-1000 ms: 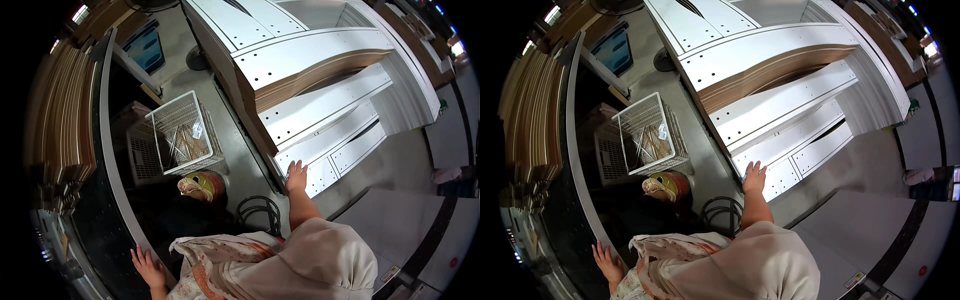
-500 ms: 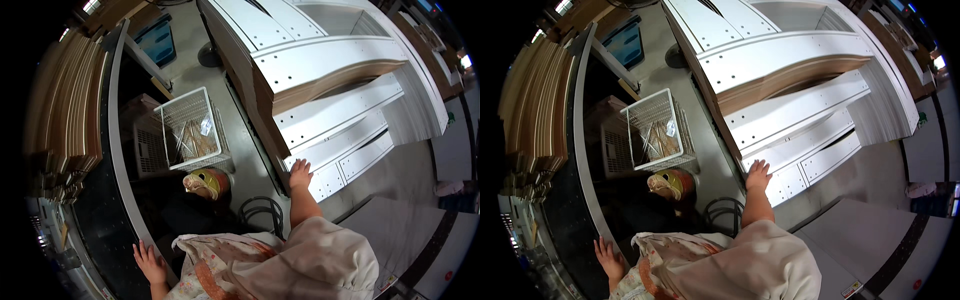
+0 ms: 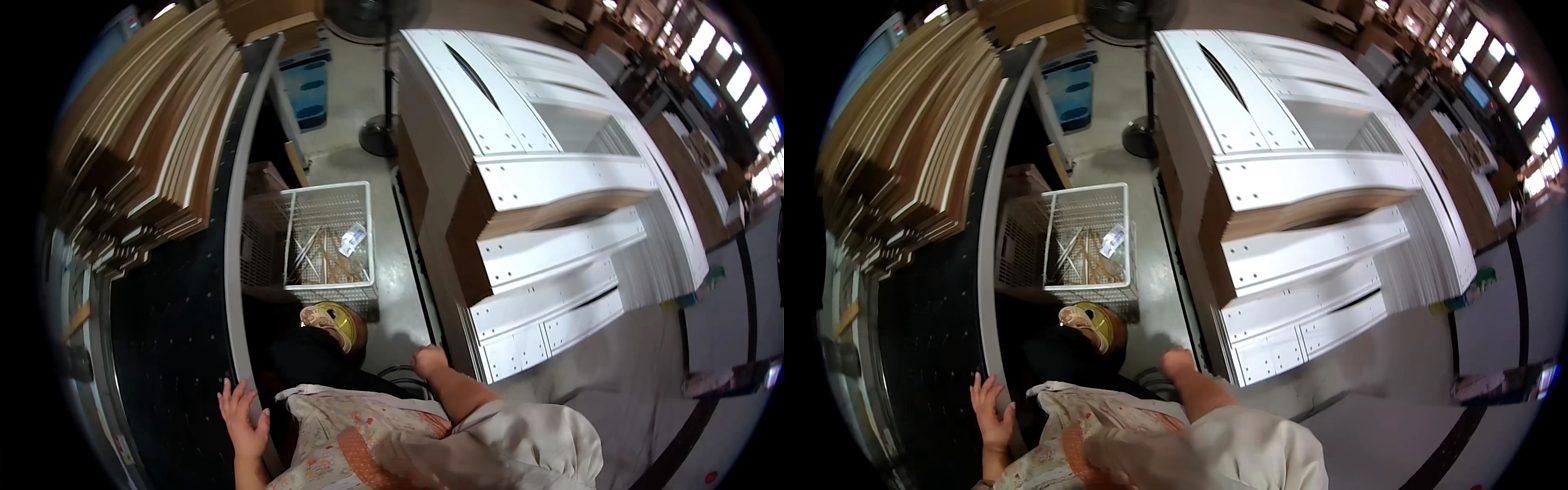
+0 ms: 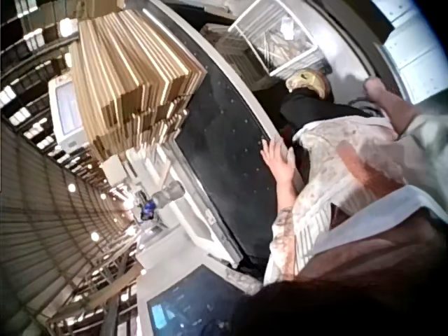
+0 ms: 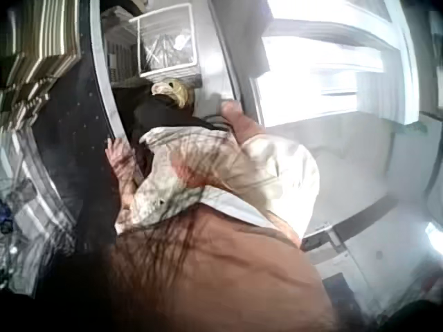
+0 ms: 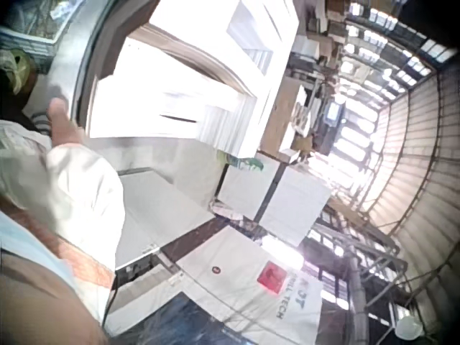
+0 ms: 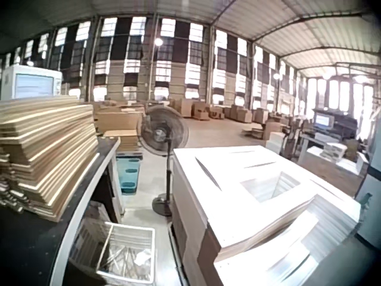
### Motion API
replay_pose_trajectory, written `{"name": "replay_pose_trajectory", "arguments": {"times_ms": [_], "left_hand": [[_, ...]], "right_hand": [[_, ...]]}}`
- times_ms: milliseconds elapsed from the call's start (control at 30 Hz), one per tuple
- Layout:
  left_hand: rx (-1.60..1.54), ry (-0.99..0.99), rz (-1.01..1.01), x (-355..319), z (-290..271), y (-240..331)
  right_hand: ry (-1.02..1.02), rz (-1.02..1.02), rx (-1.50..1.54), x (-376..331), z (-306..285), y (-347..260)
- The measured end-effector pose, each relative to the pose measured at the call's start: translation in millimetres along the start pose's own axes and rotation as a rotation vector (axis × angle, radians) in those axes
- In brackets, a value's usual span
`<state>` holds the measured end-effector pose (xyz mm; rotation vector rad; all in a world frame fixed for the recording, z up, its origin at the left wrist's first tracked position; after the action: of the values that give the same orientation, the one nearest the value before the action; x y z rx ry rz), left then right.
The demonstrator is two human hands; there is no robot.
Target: The person feeds wooden panels into a machine, blows dust off their surfaces and holes using an air blow gun, and stacks the panels by hand.
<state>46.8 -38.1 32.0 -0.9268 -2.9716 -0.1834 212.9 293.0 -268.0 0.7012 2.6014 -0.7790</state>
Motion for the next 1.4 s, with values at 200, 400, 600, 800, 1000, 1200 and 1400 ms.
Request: {"name": "replay_pose_trajectory", "arguments": {"times_ms": [200,400,600,800,1000,1200,1400], "left_hand": [[-0.765,0.012,-0.153,-36,-13,-2],[-1.664,0.234,-0.261,-87,5,-37],[-1.82,0.161,-0.306,-93,24,-52],[-1.84,0.058,-0.269,-95,38,-54],[-1.795,-0.008,-0.355,-87,36,-58],[-1.738,0.028,-0.323,-85,53,-56],[-1.706,0.054,-0.335,-89,48,-55]], "right_hand": [[-0.032,-0.23,0.086,24,-43,-73],[0.229,-0.381,0.305,58,-86,-132],[0.324,-0.775,0.44,71,-152,-295],[0.416,-1.126,0.418,48,-161,-433],[0.397,-0.926,0.12,45,-122,-442],[0.394,-0.994,0.078,46,-118,-441],[0.408,-1.036,0.097,45,-120,-436]]}}
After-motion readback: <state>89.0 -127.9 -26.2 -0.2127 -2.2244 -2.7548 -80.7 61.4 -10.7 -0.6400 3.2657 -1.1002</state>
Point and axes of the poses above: each hand's wrist, its own x-axis towards the middle knuckle, its own z-axis out of the palm, y = z × x, the point moved 3 cm from there along x, towards the middle knuckle, and after that the axes turned 14 degrees about x, right-handed, at the moved point
